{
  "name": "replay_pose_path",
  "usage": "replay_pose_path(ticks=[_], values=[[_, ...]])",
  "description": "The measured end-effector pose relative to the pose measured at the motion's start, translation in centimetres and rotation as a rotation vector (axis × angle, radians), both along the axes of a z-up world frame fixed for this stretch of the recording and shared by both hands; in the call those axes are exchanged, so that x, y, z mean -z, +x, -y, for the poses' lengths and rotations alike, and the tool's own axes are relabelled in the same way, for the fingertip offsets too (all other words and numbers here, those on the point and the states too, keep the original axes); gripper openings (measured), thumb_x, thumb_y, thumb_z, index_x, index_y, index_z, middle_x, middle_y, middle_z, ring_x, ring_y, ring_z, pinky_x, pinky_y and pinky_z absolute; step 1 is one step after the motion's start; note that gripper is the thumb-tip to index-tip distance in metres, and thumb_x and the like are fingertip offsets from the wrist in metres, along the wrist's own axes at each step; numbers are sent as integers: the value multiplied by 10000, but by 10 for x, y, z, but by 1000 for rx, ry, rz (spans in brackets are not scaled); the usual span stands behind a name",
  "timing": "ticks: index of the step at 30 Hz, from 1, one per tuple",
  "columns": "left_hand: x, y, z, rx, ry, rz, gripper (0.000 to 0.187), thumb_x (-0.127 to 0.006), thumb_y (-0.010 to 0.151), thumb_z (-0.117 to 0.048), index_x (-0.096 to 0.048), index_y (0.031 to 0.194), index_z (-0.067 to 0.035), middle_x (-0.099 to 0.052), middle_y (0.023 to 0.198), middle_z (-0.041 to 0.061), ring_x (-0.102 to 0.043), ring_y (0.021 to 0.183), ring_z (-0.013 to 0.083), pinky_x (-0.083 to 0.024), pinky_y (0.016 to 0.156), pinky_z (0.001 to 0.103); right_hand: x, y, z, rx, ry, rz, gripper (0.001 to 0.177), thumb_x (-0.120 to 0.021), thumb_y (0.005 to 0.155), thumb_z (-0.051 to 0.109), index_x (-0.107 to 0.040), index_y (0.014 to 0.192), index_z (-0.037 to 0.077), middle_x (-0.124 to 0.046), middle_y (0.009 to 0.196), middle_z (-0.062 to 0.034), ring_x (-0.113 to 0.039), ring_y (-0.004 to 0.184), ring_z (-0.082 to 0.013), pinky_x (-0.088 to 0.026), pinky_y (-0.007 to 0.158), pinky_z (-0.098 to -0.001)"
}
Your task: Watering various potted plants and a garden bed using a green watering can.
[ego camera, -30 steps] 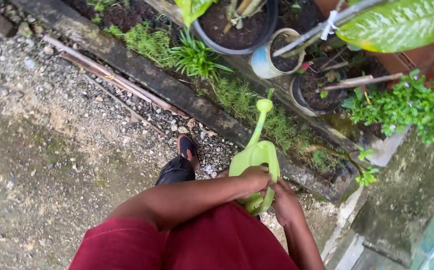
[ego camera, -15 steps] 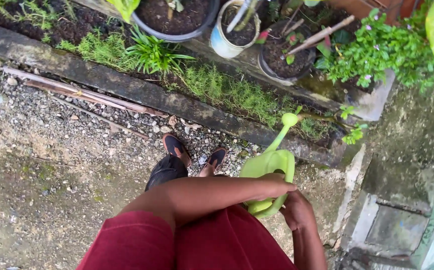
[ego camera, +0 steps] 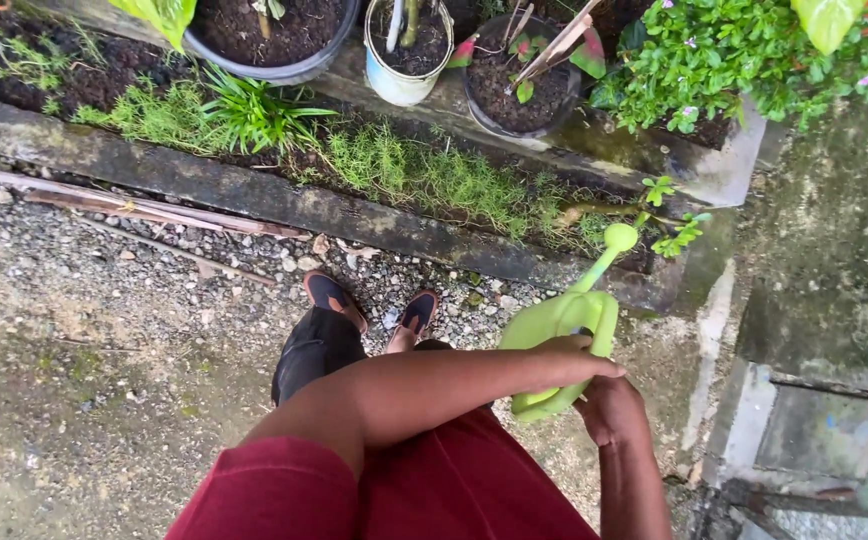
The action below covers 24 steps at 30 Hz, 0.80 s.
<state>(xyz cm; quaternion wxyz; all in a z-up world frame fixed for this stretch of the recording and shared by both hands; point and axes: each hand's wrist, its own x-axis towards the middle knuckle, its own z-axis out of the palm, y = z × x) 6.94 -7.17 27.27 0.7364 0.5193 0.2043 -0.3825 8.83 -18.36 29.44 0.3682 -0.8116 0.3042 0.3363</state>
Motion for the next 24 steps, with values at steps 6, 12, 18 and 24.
replay_pose_path(ticks=[6, 12, 18, 24], values=[[-36, -2, -25, -85, 19, -58, 686, -588, 902, -396, -443, 1486, -65, -539, 1408, 151, -513, 1293, 306, -441, 1036, 428, 48, 26, 36, -262, 176, -40, 532, -355, 1094, 348, -486, 1387, -77, -643, 1012, -383, -509, 436, -214, -306, 848, -558], [-33, -21, -47, -213, 22, -85, 828, -581, 937, -445, -325, 1574, 18, -432, 1557, 243, -432, 1439, 353, -373, 1185, 512, 64, 22, 15, -395, 319, -71, 635, -336, 1105, 397, -377, 1477, -115, -543, 1177, -448, -546, 908, -450, -242, 1080, -763], [6, -55, -78, -339, 74, -7, 530, -549, 1023, -342, -487, 1376, 49, -528, 1116, 131, -523, 985, 216, -463, 904, 368, 1, -12, -85, -486, 285, -97, 609, -413, 1082, 372, -437, 1445, -117, -534, 1278, -407, -561, 1230, -526, -343, 1059, -741], [32, -100, -103, -655, 36, -125, 979, -729, 839, -377, -286, 1572, 96, -499, 1438, 251, -595, 1197, 302, -486, 1082, 491, 4, -39, -141, -608, 359, -142, 530, -426, 1087, 330, -496, 1380, -107, -543, 1187, -313, -533, 1188, -459, -400, 1043, -635]])
